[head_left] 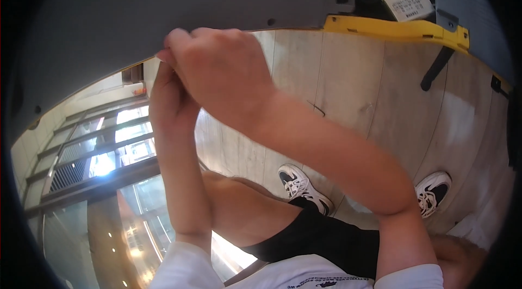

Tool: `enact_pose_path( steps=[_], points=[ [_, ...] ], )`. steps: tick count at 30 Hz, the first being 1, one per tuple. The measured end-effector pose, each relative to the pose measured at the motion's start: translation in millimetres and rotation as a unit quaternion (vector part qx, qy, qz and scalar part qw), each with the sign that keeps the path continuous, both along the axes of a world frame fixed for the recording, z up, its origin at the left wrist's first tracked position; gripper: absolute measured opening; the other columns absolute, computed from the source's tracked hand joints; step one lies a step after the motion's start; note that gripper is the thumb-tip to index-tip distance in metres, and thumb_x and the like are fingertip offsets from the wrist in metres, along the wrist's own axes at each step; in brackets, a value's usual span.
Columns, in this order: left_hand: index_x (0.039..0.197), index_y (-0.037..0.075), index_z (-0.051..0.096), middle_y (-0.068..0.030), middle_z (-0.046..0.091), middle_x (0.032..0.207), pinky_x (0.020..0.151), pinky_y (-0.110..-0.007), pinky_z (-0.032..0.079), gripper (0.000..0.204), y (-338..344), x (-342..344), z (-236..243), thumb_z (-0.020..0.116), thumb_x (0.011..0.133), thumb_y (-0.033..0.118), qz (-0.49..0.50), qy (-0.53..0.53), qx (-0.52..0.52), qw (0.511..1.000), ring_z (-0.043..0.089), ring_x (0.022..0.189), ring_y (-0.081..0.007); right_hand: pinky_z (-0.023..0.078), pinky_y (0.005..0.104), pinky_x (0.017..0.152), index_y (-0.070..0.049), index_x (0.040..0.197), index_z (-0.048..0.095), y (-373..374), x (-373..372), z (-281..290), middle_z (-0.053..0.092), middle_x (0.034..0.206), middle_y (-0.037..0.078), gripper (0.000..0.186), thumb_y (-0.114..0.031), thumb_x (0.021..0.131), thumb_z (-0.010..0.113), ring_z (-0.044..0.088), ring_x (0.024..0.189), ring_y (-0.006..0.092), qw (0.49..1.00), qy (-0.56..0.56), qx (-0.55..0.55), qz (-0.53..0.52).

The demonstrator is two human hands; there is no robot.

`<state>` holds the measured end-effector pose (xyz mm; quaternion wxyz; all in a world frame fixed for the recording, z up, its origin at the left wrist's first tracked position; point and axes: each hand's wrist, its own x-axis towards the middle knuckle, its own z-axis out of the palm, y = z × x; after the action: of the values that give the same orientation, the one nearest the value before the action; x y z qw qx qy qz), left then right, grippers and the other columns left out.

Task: Using hex keys to remove and re-install screws on the plastic housing of a yellow electric scooter.

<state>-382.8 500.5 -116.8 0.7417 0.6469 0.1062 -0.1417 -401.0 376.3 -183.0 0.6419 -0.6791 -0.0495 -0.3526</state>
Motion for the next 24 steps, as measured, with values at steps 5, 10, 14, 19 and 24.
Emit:
enact_pose_path(
  steps=[5, 10, 14, 19, 24],
  points=[
    [0.122, 0.004, 0.055, -0.0044, 0.061, 0.107, 0.088, -0.031, 0.053, 0.027, -5, 0, -7, 0.057, 0.103, 0.024, 0.022, -0.048, 0.092, 0.994, 0.061, 0.100, -0.0157, 0.047, 0.0350, 0.058, 0.002, 0.069, 0.065, 16, -8, 4, 0.059, 0.059, 0.012, 0.045, -0.033, 0.097, 0.059, 0.060, 0.059, 0.0164, 0.812, 0.207, 0.463, 0.289],
    [0.121, 0.005, 0.056, -0.0028, 0.062, 0.102, 0.085, -0.030, 0.052, 0.028, -17, -5, -13, 0.060, 0.102, 0.025, 0.049, -0.118, 0.127, 0.984, 0.062, 0.095, -0.0148, 0.048, 0.0336, 0.061, 0.003, 0.071, 0.064, 7, -6, 6, 0.060, 0.060, 0.012, 0.037, -0.025, 0.095, 0.059, 0.059, 0.061, 0.0174, 0.735, 0.205, 0.551, 0.338],
    [0.112, 0.006, 0.062, -0.0019, 0.065, 0.098, 0.083, -0.030, 0.052, 0.024, -20, -2, -10, 0.059, 0.102, 0.028, 0.146, -0.076, 0.177, 0.970, 0.063, 0.092, -0.0132, 0.053, 0.0333, 0.063, -0.001, 0.072, 0.067, -1, -6, 1, 0.065, 0.066, 0.012, 0.019, -0.013, 0.087, 0.063, 0.068, 0.066, 0.0216, 0.886, 0.214, 0.310, 0.271],
    [0.101, 0.008, 0.066, -0.0031, 0.069, 0.100, 0.083, -0.032, 0.052, 0.024, -11, -6, -9, 0.057, 0.103, 0.030, 0.003, -0.025, 0.077, 0.997, 0.064, 0.093, -0.0144, 0.056, 0.0331, 0.063, -0.002, 0.074, 0.068, -3, -6, -6, 0.068, 0.073, 0.010, 0.011, -0.012, 0.077, 0.070, 0.072, 0.072, 0.0232, 0.988, 0.082, -0.037, 0.125],
    [0.104, 0.006, 0.065, -0.0043, 0.069, 0.101, 0.084, -0.032, 0.053, 0.025, -4, -1, -7, 0.054, 0.104, 0.029, 0.057, -0.056, 0.054, 0.995, 0.065, 0.093, -0.0162, 0.054, 0.0324, 0.058, -0.001, 0.074, 0.068, -9, -7, -14, 0.067, 0.072, 0.010, 0.019, -0.018, 0.083, 0.069, 0.070, 0.066, 0.0227, 0.991, 0.099, 0.031, 0.087]
  ],
)
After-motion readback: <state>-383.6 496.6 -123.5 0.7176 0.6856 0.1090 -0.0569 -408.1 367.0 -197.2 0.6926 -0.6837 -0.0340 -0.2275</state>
